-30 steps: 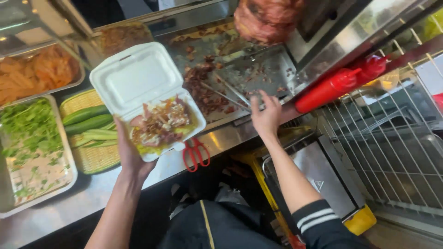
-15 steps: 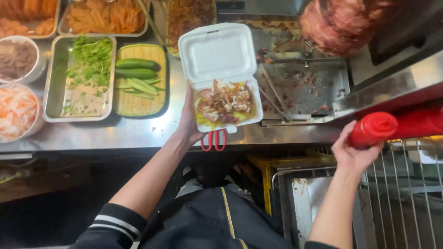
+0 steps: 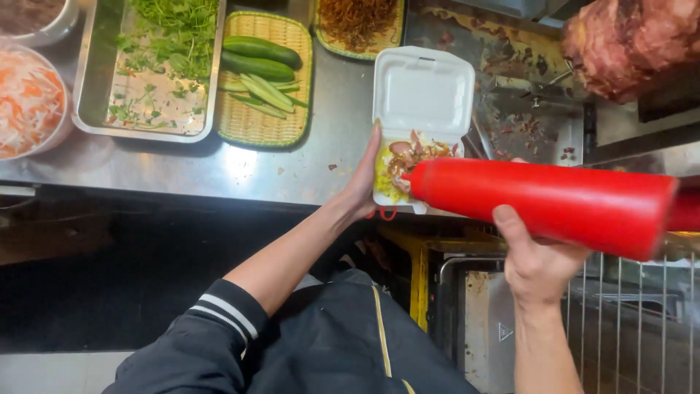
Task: Assembling a sticky rice meal in a styrofoam container with various toppings and sauces.
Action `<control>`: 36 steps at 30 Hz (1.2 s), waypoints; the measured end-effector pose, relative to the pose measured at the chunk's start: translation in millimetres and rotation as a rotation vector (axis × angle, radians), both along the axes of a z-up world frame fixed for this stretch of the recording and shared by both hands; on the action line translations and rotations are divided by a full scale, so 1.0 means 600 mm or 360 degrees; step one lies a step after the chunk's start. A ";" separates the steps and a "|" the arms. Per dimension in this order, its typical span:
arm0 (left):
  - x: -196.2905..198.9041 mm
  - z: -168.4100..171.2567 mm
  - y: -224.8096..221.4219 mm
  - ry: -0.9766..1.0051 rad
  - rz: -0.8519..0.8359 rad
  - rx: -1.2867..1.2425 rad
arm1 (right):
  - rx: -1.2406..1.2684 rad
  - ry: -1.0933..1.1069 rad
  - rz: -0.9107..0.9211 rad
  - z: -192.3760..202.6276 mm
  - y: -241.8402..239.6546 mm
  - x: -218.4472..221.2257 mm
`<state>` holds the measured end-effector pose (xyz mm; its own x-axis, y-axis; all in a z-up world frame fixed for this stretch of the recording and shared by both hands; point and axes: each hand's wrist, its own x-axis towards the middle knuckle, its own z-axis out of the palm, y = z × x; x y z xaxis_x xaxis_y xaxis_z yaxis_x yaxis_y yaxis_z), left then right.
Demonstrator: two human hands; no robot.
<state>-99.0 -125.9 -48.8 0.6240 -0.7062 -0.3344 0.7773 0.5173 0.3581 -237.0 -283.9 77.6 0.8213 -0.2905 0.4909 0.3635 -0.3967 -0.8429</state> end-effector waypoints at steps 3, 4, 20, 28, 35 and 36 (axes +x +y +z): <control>-0.005 -0.009 0.008 0.0079 -0.0123 0.0152 | -0.0114 0.0262 -0.0175 -0.020 0.033 -0.016; -0.007 -0.016 0.010 0.0051 -0.0116 0.0120 | -0.0213 0.0342 -0.0259 -0.029 0.030 -0.030; 0.000 0.000 0.041 -0.0006 -0.0124 -0.0022 | -0.0370 -0.0023 -0.0373 0.002 0.005 -0.028; -0.009 0.002 0.048 -0.0038 -0.0150 -0.0266 | -0.0352 0.0118 -0.0356 0.035 -0.006 -0.044; -0.002 0.000 0.048 0.0030 -0.0129 -0.0475 | -0.0318 -0.0090 -0.0338 0.018 -0.043 -0.029; -0.005 -0.004 0.049 0.0027 -0.0136 -0.0472 | -0.0315 -0.0092 -0.0345 0.020 -0.044 -0.048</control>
<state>-102.1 -96.2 -51.0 0.5544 -0.8241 -0.1159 0.8270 0.5300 0.1877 -265.9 -310.2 89.7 0.7196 -0.3498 0.5998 0.2977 -0.6250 -0.7216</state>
